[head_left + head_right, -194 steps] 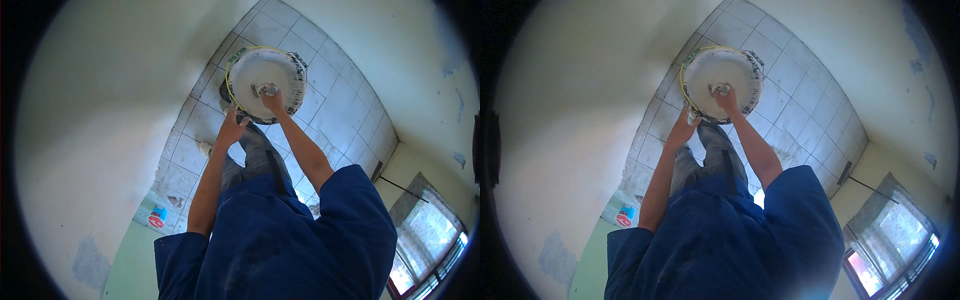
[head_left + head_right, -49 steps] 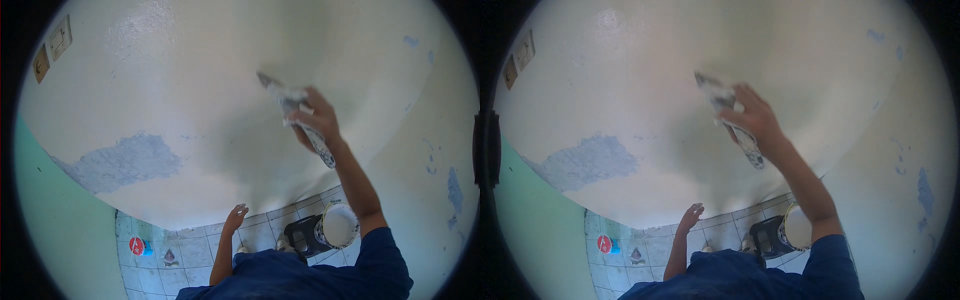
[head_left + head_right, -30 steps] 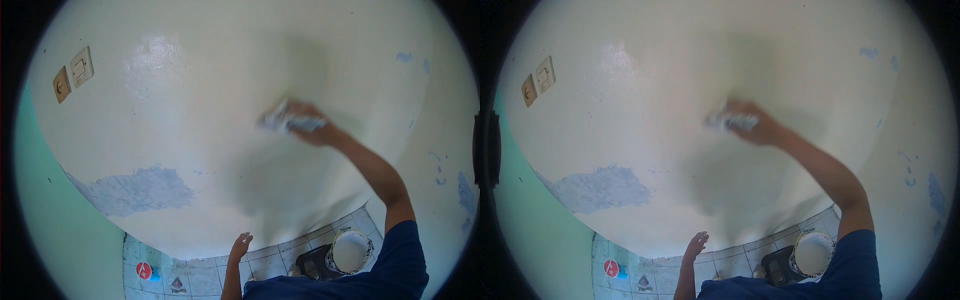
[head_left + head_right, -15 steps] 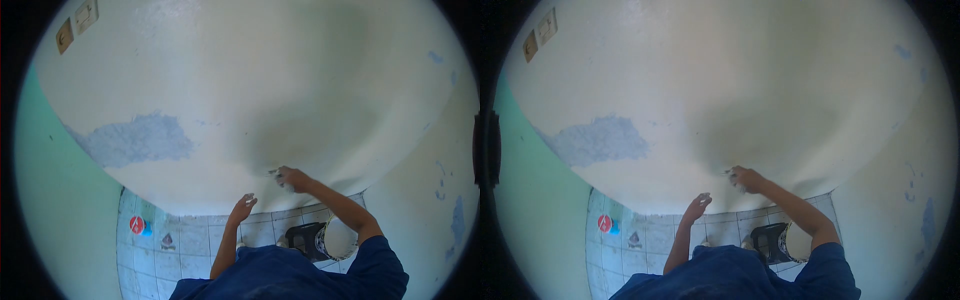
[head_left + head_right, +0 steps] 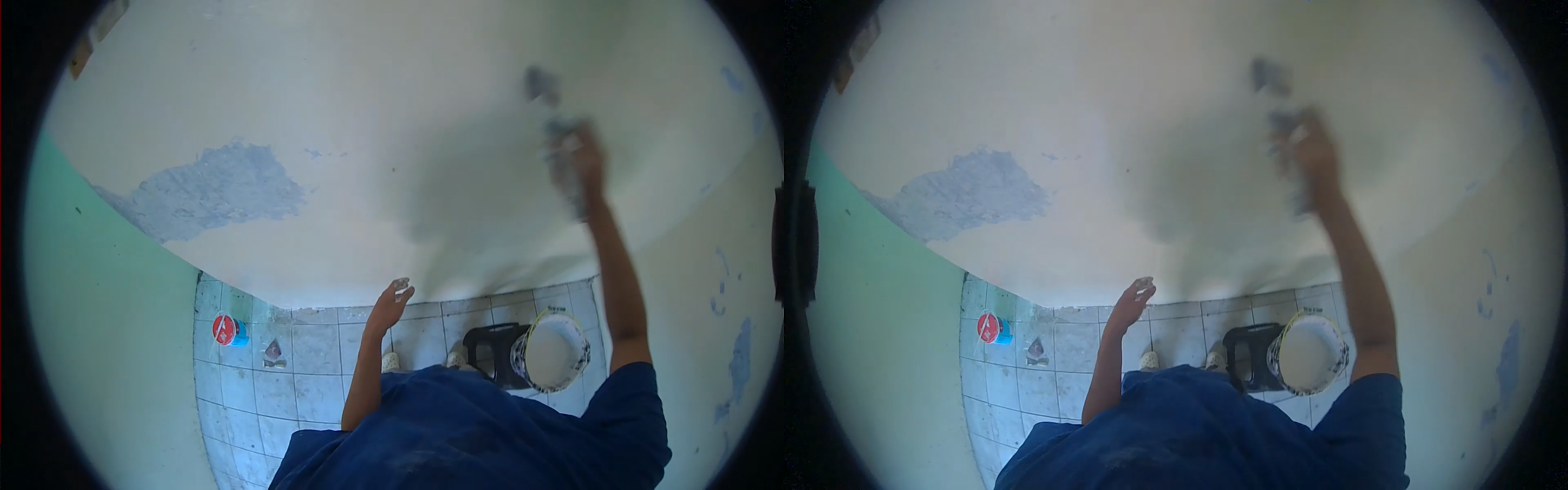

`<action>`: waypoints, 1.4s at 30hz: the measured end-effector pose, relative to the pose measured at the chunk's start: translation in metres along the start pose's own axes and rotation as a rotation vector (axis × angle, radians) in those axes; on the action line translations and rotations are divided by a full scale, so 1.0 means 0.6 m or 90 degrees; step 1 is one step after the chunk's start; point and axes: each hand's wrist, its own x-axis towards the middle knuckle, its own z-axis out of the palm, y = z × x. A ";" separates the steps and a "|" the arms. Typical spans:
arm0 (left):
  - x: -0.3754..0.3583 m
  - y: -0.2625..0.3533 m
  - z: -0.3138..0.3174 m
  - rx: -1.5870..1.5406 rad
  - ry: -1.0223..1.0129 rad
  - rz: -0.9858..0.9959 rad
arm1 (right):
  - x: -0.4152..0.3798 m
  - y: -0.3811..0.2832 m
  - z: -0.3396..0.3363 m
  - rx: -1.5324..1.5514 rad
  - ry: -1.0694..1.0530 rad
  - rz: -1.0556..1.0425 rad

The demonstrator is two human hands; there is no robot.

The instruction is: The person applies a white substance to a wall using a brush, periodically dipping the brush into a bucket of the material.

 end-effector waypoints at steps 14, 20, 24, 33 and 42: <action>0.009 -0.012 0.004 -0.004 -0.111 -0.081 | -0.548 -0.272 0.119 0.321 0.088 0.869; 0.011 -0.036 0.066 0.062 -0.335 -0.102 | -0.562 -0.317 -0.070 0.448 0.810 1.369; 0.024 -0.045 0.130 0.117 -0.423 -0.057 | -0.622 -0.374 -0.188 0.357 0.934 1.279; -0.021 0.016 0.286 0.162 -0.540 0.008 | -0.740 -0.467 -0.346 0.236 1.154 1.220; -0.131 -0.002 0.504 0.185 -0.568 -0.138 | -0.875 -0.418 -0.467 0.280 1.162 1.290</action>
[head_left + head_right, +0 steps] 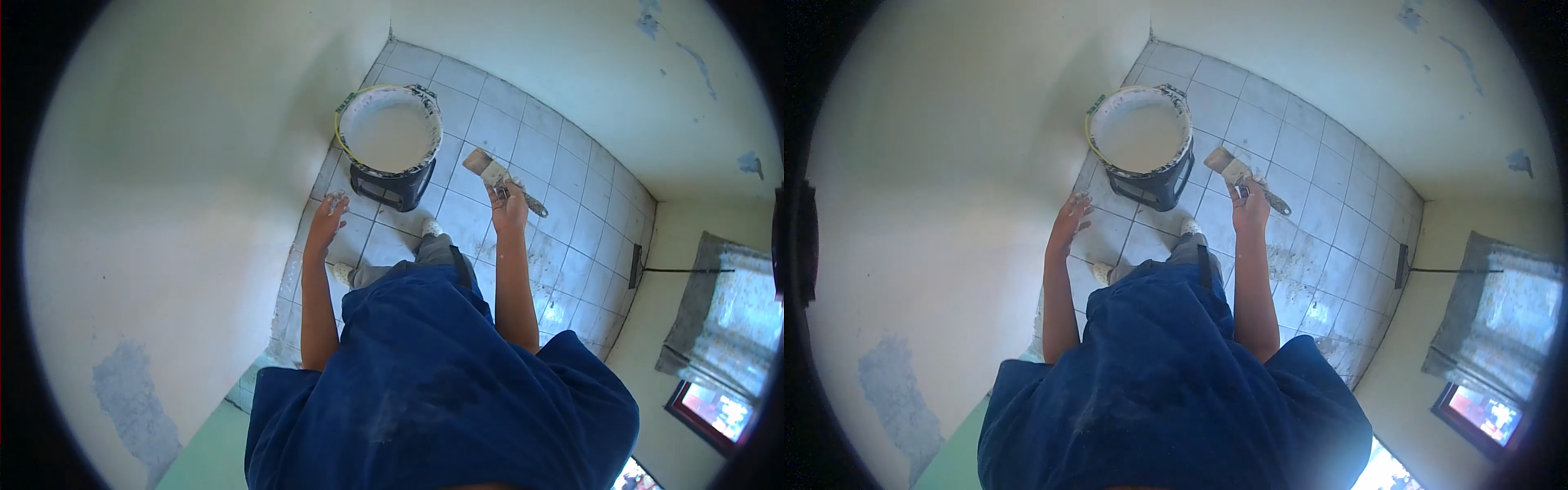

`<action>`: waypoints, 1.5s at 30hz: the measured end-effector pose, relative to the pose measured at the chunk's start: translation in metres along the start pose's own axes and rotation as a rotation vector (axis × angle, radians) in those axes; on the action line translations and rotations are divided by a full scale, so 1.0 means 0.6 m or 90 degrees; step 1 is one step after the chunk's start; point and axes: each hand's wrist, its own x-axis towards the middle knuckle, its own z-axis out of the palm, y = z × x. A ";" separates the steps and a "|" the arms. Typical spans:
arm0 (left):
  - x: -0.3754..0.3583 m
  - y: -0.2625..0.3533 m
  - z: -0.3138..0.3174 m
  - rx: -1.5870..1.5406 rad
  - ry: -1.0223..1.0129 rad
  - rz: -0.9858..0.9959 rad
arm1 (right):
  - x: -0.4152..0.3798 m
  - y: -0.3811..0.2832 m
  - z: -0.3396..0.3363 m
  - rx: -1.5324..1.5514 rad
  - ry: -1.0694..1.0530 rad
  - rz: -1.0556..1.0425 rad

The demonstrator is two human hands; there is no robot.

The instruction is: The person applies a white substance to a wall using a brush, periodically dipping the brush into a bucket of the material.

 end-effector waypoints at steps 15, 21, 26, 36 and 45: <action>0.070 0.005 0.044 -0.081 0.089 -0.084 | 0.203 0.041 0.097 -0.143 -0.106 0.184; 0.185 -0.001 0.009 -0.143 0.049 -0.080 | 0.226 0.109 0.180 -0.340 -0.190 0.151; 0.288 -0.046 0.019 -0.202 0.138 -0.128 | 0.269 0.139 0.225 -0.530 -0.218 0.127; 0.374 -0.092 0.084 -0.051 0.314 -0.138 | 0.442 0.209 0.264 -0.811 -0.296 0.001; 0.381 -0.073 0.139 -0.204 0.454 -0.123 | 0.517 0.196 0.296 -0.893 -0.541 0.012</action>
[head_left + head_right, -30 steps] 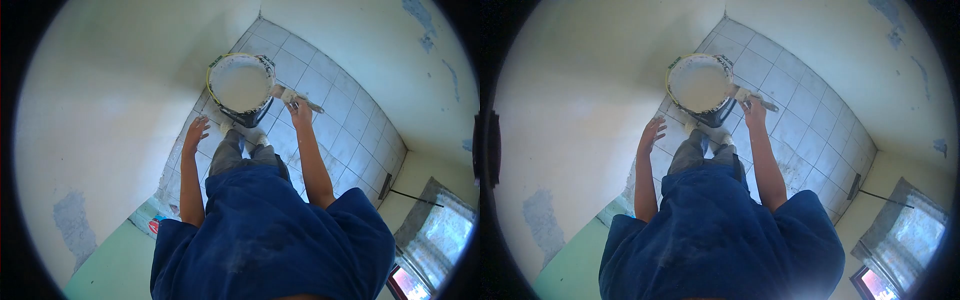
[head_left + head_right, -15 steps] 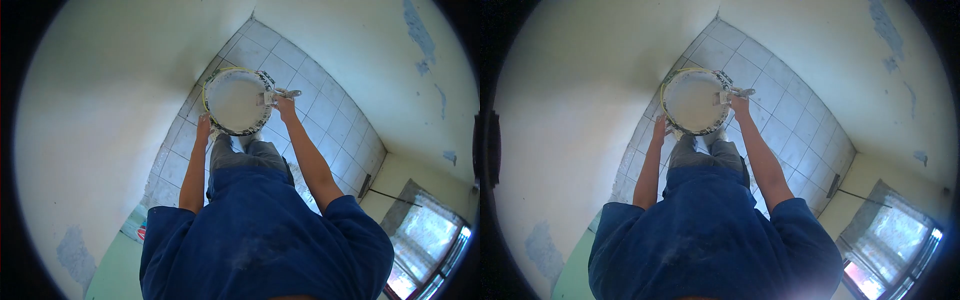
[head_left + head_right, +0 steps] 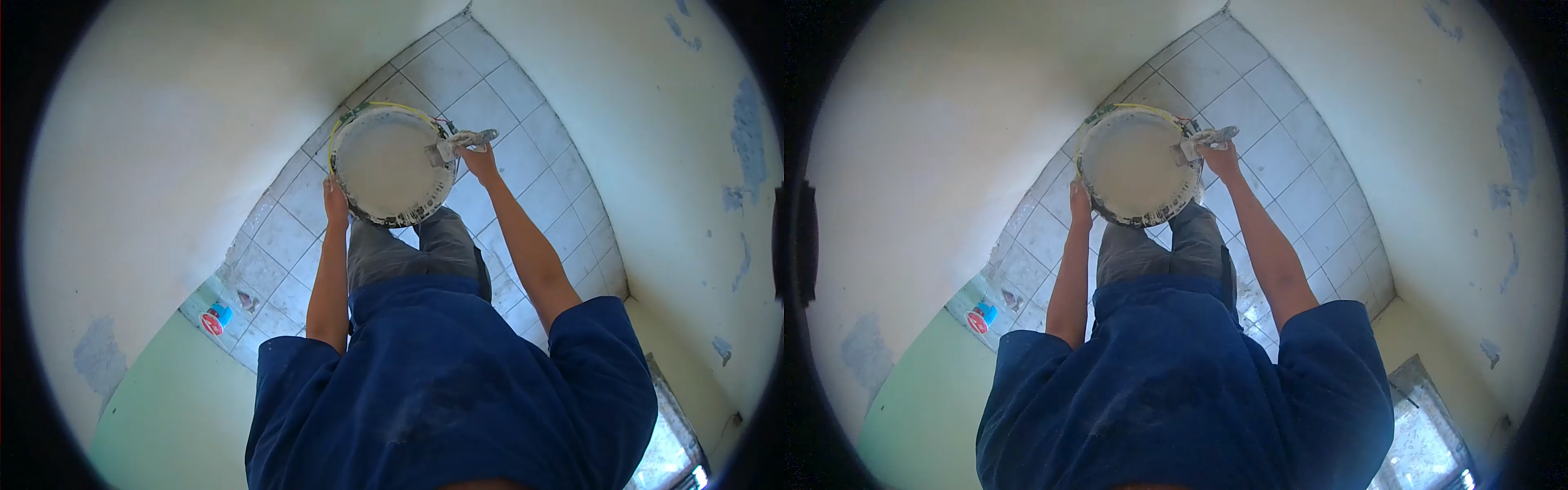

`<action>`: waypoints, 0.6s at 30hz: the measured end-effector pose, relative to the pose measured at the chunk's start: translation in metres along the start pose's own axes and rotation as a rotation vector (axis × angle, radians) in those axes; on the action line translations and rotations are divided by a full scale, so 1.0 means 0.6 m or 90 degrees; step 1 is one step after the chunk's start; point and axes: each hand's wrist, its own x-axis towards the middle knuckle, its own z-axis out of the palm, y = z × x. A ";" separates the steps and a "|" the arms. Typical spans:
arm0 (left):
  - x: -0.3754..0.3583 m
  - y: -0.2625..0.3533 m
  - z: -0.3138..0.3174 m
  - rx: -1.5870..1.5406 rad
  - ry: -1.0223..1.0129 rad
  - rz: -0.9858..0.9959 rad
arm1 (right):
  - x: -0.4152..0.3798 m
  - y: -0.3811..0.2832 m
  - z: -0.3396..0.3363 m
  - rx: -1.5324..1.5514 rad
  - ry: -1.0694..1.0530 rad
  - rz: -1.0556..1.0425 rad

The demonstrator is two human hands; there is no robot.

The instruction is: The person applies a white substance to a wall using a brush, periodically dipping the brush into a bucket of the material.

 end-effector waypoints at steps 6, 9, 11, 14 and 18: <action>-0.006 -0.009 -0.002 -0.249 -0.068 -0.223 | 0.024 0.050 0.021 -0.055 -0.031 -0.170; -0.001 -0.015 -0.012 -0.220 -0.116 -0.191 | 0.000 0.047 0.037 -0.112 0.011 -0.181; 0.013 -0.025 -0.019 -0.215 -0.136 -0.156 | -0.015 0.048 0.049 -0.104 0.045 -0.134; 0.040 -0.027 -0.027 -0.235 -0.133 -0.161 | -0.024 0.079 0.069 0.051 0.050 -0.062; 0.073 -0.034 -0.035 -0.302 -0.103 -0.236 | -0.041 0.096 0.094 -0.038 0.145 -0.134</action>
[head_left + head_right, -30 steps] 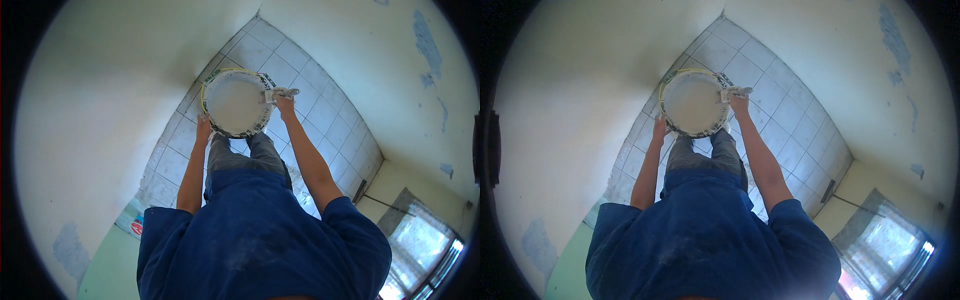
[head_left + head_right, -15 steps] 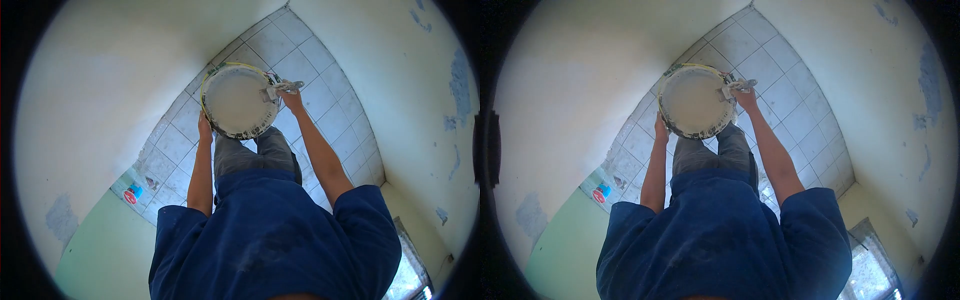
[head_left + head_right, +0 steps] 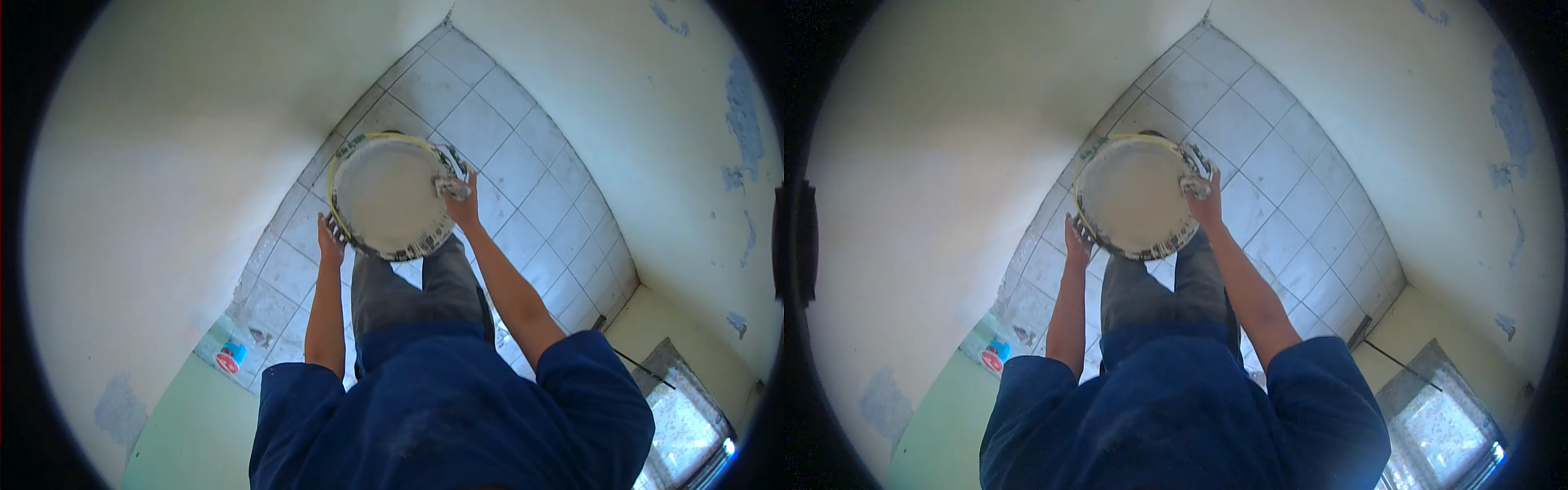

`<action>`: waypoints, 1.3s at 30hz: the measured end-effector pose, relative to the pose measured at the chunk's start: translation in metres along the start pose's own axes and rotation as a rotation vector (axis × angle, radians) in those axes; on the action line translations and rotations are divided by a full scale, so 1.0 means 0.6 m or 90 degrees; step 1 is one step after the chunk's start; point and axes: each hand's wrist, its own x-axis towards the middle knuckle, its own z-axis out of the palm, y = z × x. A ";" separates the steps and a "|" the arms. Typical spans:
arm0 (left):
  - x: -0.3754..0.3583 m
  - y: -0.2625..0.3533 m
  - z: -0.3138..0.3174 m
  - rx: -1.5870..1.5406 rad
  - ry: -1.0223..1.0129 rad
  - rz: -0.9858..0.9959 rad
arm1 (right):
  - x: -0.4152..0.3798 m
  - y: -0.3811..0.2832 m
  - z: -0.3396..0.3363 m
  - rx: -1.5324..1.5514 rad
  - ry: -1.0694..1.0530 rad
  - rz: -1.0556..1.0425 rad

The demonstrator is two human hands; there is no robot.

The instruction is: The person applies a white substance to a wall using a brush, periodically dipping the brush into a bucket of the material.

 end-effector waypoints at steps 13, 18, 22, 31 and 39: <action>0.117 -0.098 0.007 -0.245 -0.339 -0.018 | 0.005 -0.054 -0.004 -0.309 -0.026 -0.178; 0.098 -0.090 0.022 -0.222 -0.308 -0.035 | -0.006 -0.060 0.000 -0.358 -0.041 -0.124; 0.093 -0.074 0.032 -0.197 -0.294 -0.027 | -0.003 -0.050 -0.008 -0.269 0.001 -0.143; 0.069 -0.050 0.023 -0.107 -0.198 0.004 | -0.009 -0.076 -0.048 -0.193 -0.031 -0.049; -0.038 0.020 0.005 0.083 -0.057 0.008 | -0.030 -0.086 -0.063 -0.007 0.043 0.142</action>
